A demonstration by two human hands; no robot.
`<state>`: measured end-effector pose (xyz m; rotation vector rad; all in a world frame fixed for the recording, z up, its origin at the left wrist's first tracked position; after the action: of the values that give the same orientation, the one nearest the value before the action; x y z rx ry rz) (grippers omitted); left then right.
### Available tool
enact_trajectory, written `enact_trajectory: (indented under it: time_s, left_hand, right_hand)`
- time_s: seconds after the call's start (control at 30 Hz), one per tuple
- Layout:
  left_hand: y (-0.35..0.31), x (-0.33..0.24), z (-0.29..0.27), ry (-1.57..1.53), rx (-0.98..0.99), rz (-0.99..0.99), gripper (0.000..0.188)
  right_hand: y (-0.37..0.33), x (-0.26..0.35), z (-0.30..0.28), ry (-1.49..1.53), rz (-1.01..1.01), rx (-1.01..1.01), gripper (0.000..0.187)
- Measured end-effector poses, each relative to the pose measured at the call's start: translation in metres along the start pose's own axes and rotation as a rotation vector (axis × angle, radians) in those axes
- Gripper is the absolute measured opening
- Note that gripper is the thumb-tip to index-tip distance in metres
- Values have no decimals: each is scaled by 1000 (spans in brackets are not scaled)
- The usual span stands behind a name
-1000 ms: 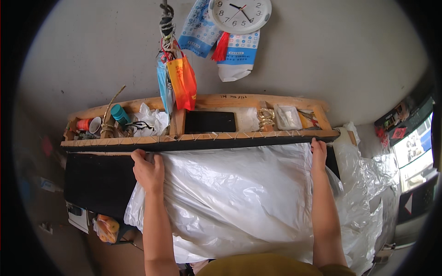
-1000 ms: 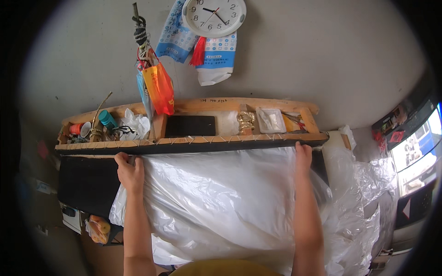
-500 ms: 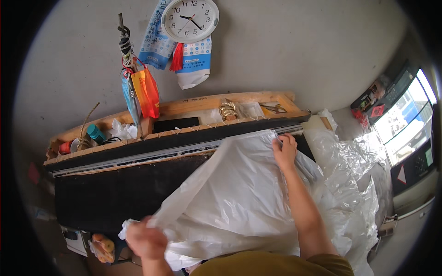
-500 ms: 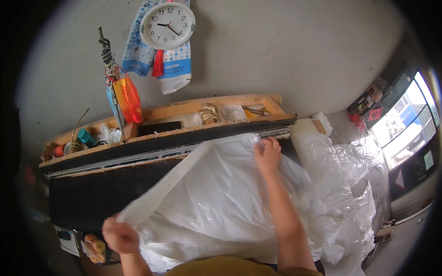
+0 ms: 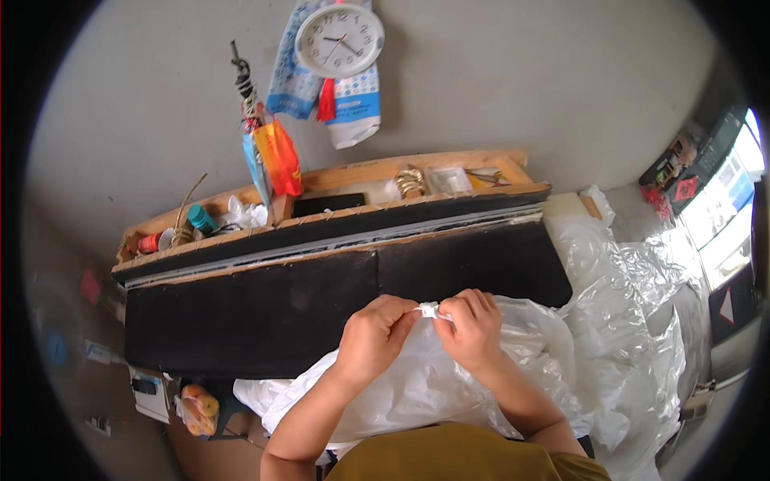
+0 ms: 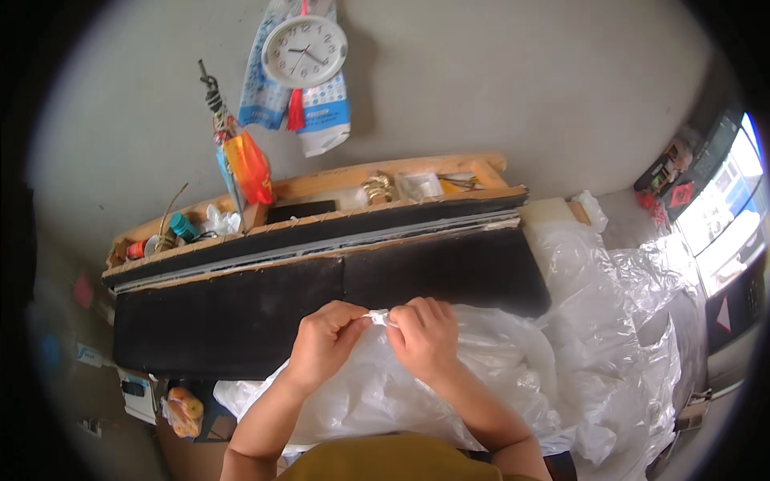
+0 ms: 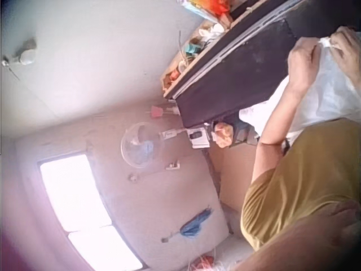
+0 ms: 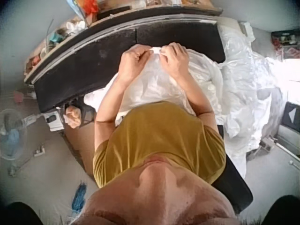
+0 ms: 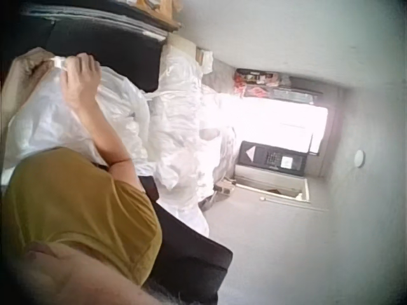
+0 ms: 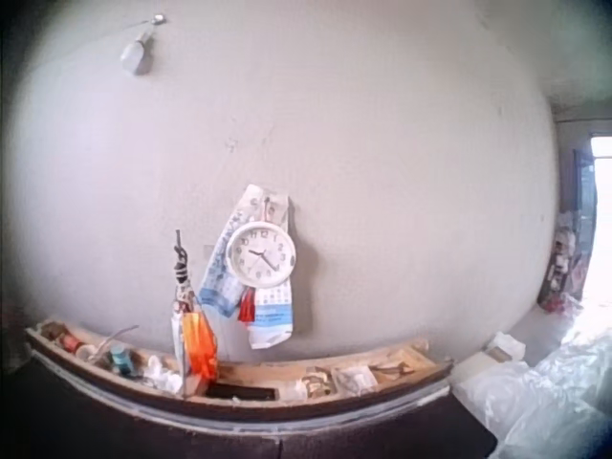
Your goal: The person repeatedly spreads, smooths, and folds large plastic sheets by hand over a workbench.
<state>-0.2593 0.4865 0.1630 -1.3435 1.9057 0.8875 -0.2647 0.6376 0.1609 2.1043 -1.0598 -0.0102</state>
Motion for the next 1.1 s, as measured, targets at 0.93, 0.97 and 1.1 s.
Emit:
enact_trajectory:
  time_s: [0.93,0.97,1.1]
  left_hand:
    - [-12,-28,38,-213,-207,244,10]
    - [-15,-20,38,-217,-201,243,10]
    - [-45,45,-31,-722,-718,-21,3]
  right_hand:
    - [-31,-15,15,1553,451,523,21]
    - [-32,-19,9,1551,458,519,21]
    - [-79,-89,-27,1095,724,876,29]
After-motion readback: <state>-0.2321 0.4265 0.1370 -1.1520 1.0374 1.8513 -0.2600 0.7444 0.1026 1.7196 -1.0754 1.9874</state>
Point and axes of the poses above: each hand's wrist, its own y-axis towards the middle knuckle, its own z-axis out of the palm, x = y × z, the point moved 7 cm from there along y, towards the middle knuckle, and after that the axes turned 8 degrees about x, right-handed, at the moved point
